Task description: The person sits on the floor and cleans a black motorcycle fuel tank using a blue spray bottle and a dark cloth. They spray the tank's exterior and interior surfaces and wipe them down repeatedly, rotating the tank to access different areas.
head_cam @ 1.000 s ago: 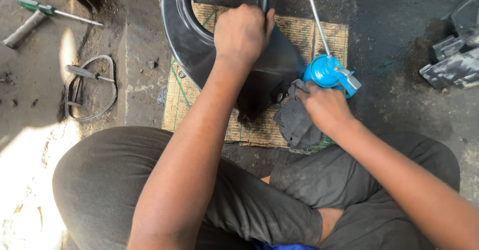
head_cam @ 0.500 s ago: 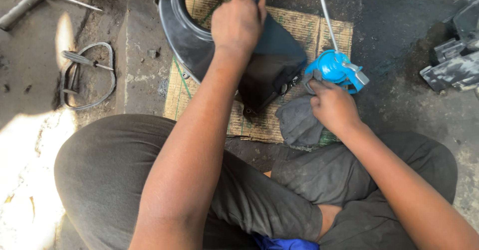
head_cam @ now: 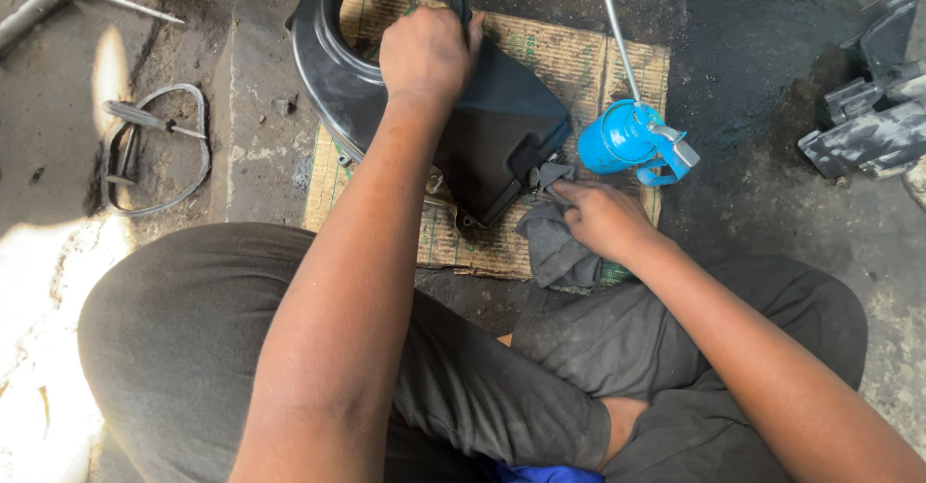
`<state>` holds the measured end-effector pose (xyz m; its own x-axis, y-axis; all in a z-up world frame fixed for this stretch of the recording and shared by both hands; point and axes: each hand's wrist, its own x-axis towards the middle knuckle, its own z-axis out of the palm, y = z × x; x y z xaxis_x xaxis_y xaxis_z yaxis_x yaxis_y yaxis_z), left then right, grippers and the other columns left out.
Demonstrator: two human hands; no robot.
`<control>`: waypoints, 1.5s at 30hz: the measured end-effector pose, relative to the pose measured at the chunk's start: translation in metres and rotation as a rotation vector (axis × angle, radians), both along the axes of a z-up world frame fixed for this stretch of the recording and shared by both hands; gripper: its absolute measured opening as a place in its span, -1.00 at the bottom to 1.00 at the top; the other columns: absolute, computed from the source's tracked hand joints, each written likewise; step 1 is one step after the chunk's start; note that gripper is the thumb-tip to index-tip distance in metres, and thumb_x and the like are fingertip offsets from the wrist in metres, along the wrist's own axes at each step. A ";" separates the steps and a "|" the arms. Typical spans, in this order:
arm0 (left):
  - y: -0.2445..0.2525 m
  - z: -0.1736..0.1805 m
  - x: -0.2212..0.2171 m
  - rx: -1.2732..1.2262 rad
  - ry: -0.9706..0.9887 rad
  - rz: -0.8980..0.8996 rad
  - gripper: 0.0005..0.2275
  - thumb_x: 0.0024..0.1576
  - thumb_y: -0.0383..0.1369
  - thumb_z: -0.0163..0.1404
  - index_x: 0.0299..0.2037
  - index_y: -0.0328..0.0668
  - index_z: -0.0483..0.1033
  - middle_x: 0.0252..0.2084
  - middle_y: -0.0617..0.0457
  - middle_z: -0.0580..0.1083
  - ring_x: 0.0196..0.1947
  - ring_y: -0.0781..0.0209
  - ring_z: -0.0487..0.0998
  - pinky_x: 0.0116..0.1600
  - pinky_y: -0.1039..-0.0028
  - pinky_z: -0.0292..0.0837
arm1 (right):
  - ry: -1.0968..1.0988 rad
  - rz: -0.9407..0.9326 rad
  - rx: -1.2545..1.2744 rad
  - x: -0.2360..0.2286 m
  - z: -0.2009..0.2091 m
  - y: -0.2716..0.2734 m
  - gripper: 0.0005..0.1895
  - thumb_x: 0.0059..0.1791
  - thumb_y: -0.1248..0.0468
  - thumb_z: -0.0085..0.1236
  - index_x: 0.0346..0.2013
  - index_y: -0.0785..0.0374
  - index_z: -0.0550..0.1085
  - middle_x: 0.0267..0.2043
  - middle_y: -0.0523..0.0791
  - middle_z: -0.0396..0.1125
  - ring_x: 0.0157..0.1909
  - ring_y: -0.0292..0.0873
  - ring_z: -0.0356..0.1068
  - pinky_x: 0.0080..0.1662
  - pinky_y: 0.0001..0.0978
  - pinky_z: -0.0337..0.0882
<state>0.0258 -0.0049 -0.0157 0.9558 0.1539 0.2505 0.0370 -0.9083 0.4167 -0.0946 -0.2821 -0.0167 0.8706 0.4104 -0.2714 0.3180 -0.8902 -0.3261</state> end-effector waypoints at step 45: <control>-0.008 -0.012 0.002 0.004 -0.035 0.020 -0.55 0.22 -0.03 -0.05 -0.50 -0.24 0.64 -0.45 -0.21 0.57 -0.40 -0.18 0.64 -0.26 0.14 0.54 | -0.417 0.150 -0.098 0.018 0.007 0.005 -0.66 -0.11 0.30 0.21 -0.03 0.10 0.61 0.08 0.05 0.47 -0.09 0.12 0.51 -0.08 -0.05 0.50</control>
<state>0.0280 -0.0129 -0.0279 0.9432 0.1718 0.2844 0.0406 -0.9092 0.4144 -0.0765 -0.2770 -0.0095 0.8466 0.5303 0.0465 0.5322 -0.8445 -0.0593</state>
